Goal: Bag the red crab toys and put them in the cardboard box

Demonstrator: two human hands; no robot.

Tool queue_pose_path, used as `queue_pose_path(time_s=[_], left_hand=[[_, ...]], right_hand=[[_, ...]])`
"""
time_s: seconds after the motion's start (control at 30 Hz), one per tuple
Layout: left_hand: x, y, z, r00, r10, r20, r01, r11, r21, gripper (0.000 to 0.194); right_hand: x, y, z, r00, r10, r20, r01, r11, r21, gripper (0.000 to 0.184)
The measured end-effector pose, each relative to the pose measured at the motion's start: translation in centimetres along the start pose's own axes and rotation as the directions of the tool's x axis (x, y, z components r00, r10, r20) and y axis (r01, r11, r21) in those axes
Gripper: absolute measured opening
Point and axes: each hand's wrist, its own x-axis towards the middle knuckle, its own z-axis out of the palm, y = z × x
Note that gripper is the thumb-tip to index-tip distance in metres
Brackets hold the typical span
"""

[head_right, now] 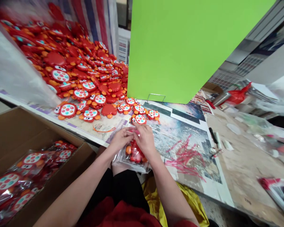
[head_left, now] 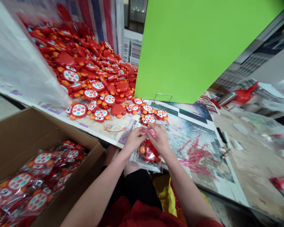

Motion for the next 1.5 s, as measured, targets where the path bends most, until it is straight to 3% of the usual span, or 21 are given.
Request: queue_pose_path(time_s=[0.2,0.37,0.47,0.8,0.87,0.97,1.03,1.1,1.2,1.3,1.33,1.4,1.5], left_hand=[[0.2,-0.9,-0.6,0.993,-0.006,-0.122,0.026,0.986,0.163,0.025],[0.1,-1.2,-0.9,0.998,-0.015,-0.062,0.027,0.98,0.195,0.018],[0.1,-1.4,-1.1,0.998,0.042,-0.039,-0.031,0.969,0.246,0.01],[0.1,-1.3,-1.1,0.983,0.183,0.001,-0.165,0.884,0.436,0.006],[0.0,-1.4,-1.1,0.981,0.194,0.007,-0.176,0.877,0.447,0.007],[-0.2,-1.5,-1.0,0.984,0.179,0.005,-0.166,0.897,0.41,0.009],[-0.3,-1.6,-1.0,0.989,0.147,0.001,-0.137,0.921,0.365,0.021],[-0.3,-1.6,-1.0,0.993,0.115,-0.009,-0.105,0.936,0.337,0.027],[-0.3,-1.6,-1.1,0.994,0.104,-0.019,-0.092,0.936,0.339,0.022],[-0.3,-1.6,-1.2,0.994,0.107,-0.022,-0.094,0.944,0.315,0.021],[-0.2,-1.6,-1.2,0.994,0.103,-0.027,-0.09,0.95,0.3,0.022],[-0.2,-1.6,-1.3,0.995,0.091,-0.032,-0.079,0.959,0.271,0.023],[-0.3,-1.6,-1.4,0.997,0.079,-0.02,-0.072,0.972,0.226,0.022]], right_hand=[[-0.8,0.4,0.3,0.999,0.038,0.024,-0.037,0.999,-0.028,0.043],[-0.8,0.4,1.0,0.997,0.039,0.074,-0.036,0.999,-0.033,0.047],[-0.3,0.1,1.3,0.992,0.03,0.121,-0.017,0.995,-0.102,0.048],[0.8,-1.0,1.9,0.959,-0.084,0.27,0.169,0.936,-0.309,0.048],[1.2,-0.4,2.4,0.969,-0.047,0.243,0.113,0.957,-0.266,0.045],[1.4,1.9,2.6,0.991,0.072,0.11,-0.058,0.99,-0.129,0.037],[1.0,4.7,1.8,0.985,0.172,-0.009,-0.172,0.984,-0.053,0.032],[-0.3,8.1,-0.1,0.949,0.297,-0.103,-0.303,0.952,-0.05,0.03],[-3.7,13.3,-4.5,0.802,0.552,-0.227,-0.597,0.757,-0.268,0.025],[-7.5,16.7,-8.8,0.669,0.704,-0.237,-0.718,0.531,-0.45,0.025],[-8.5,17.1,-9.9,0.665,0.707,-0.241,-0.714,0.505,-0.485,0.028],[-9.6,16.9,-11.1,0.714,0.65,-0.26,-0.674,0.538,-0.506,0.036],[-8.8,14.1,-10.3,0.814,0.517,-0.264,-0.581,0.723,-0.374,0.037]])
